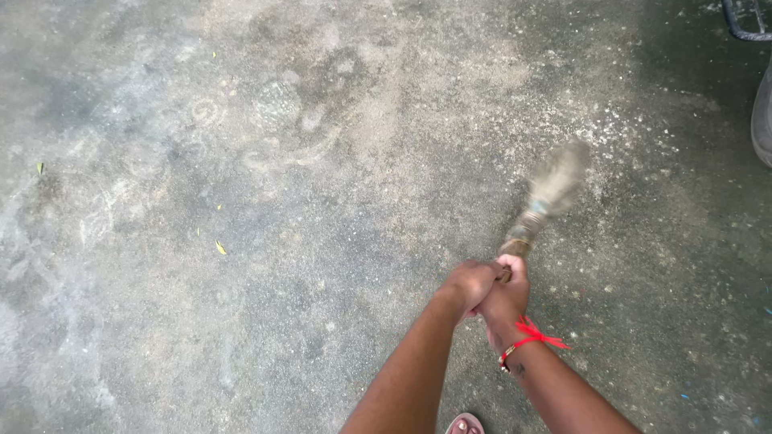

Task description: The person sweeps a concrete courtyard by hand using a short-handled grass broom, moving across the floor near a motorcycle.

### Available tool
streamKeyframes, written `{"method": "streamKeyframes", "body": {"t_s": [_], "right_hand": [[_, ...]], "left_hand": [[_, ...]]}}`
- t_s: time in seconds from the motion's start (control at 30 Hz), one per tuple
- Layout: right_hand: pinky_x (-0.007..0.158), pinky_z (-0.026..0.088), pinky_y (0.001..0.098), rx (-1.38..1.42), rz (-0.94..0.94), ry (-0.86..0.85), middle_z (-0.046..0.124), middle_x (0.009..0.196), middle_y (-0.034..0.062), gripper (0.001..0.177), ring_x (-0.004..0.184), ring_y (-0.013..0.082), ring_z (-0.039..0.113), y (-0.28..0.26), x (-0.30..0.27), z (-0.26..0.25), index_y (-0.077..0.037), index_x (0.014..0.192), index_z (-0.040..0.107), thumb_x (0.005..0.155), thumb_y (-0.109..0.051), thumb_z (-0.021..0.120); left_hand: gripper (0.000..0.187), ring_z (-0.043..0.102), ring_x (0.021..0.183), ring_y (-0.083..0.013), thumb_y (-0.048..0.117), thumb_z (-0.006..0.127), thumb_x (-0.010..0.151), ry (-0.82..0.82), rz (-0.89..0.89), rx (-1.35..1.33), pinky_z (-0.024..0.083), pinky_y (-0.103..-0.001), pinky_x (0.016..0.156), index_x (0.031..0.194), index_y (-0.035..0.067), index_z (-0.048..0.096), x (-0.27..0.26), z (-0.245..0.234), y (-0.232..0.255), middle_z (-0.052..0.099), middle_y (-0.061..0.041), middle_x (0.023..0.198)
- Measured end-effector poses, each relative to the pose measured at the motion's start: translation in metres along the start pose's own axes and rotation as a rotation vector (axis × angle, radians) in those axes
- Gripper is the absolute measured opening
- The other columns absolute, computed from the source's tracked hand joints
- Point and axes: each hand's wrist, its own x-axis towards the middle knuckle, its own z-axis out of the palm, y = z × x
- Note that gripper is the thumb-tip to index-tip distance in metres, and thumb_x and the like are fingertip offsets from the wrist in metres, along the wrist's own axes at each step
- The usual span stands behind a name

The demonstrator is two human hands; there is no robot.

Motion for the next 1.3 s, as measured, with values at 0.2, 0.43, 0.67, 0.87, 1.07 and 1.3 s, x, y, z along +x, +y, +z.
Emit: {"method": "streamKeyframes", "body": {"t_s": [0.2,0.43,0.67,0.87,1.07,1.3], "right_hand": [[0.039,0.046,0.0384,-0.179,0.329,-0.146,0.061,0.074,0.0164,0.036,0.049,0.0215,0.055,-0.003,0.026,-0.024,-0.008,0.121,0.047,0.09,-0.004,0.065],[0.039,0.038,0.0301,-0.487,0.286,-0.442,0.06,0.07,0.0053,0.023,0.051,0.0126,0.053,0.002,0.013,-0.032,-0.008,0.114,0.053,0.094,-0.011,0.064],[0.046,0.044,0.0273,-0.552,0.279,-0.593,0.063,0.071,0.0067,0.01,0.058,0.0136,0.059,-0.049,0.017,-0.067,-0.014,0.105,0.056,0.096,-0.009,0.056],[0.048,0.046,0.0299,-0.173,0.077,-0.412,0.06,0.082,0.0028,0.011,0.065,0.012,0.059,-0.033,0.017,-0.057,-0.012,0.099,0.051,0.095,-0.006,0.06],[0.047,0.047,0.0289,0.045,-0.002,-0.109,0.057,0.092,0.0023,0.019,0.071,0.0107,0.057,-0.019,0.024,-0.04,-0.017,0.104,0.05,0.094,-0.003,0.056],[0.044,0.047,0.0336,-0.239,0.338,-0.164,0.064,0.085,0.0112,0.026,0.062,0.0183,0.059,-0.011,0.03,-0.066,-0.016,0.111,0.052,0.093,0.001,0.061]], "left_hand": [[0.064,0.062,0.058,-0.0257,0.049,0.044,0.104,-0.065,-0.217,0.191,0.049,-0.043,0.053,0.099,-0.009,0.072,0.039,0.028,0.003,0.066,-0.021,0.075],[0.055,0.067,0.064,-0.0185,0.054,0.033,0.104,-0.124,-0.318,-0.145,0.052,-0.037,0.059,0.123,0.009,0.06,0.002,0.016,-0.034,0.067,-0.01,0.082],[0.046,0.076,0.074,-0.0222,0.034,0.045,0.102,-0.135,-0.204,-0.124,0.06,-0.035,0.064,0.142,0.013,0.042,-0.028,0.028,0.016,0.072,-0.02,0.102],[0.084,0.069,0.102,-0.0339,0.036,0.074,0.087,0.081,-0.094,-0.046,0.061,-0.048,0.091,0.15,0.002,0.03,0.0,0.046,0.025,0.061,-0.028,0.131],[0.08,0.07,0.113,-0.0382,0.045,0.075,0.083,0.025,-0.097,0.031,0.055,-0.057,0.096,0.139,-0.005,0.049,0.003,0.039,0.032,0.066,-0.028,0.126],[0.057,0.072,0.105,-0.0385,0.044,0.049,0.102,-0.186,-0.395,-0.159,0.064,-0.049,0.085,0.134,-0.004,0.054,0.014,0.067,0.011,0.067,-0.026,0.115]]}}
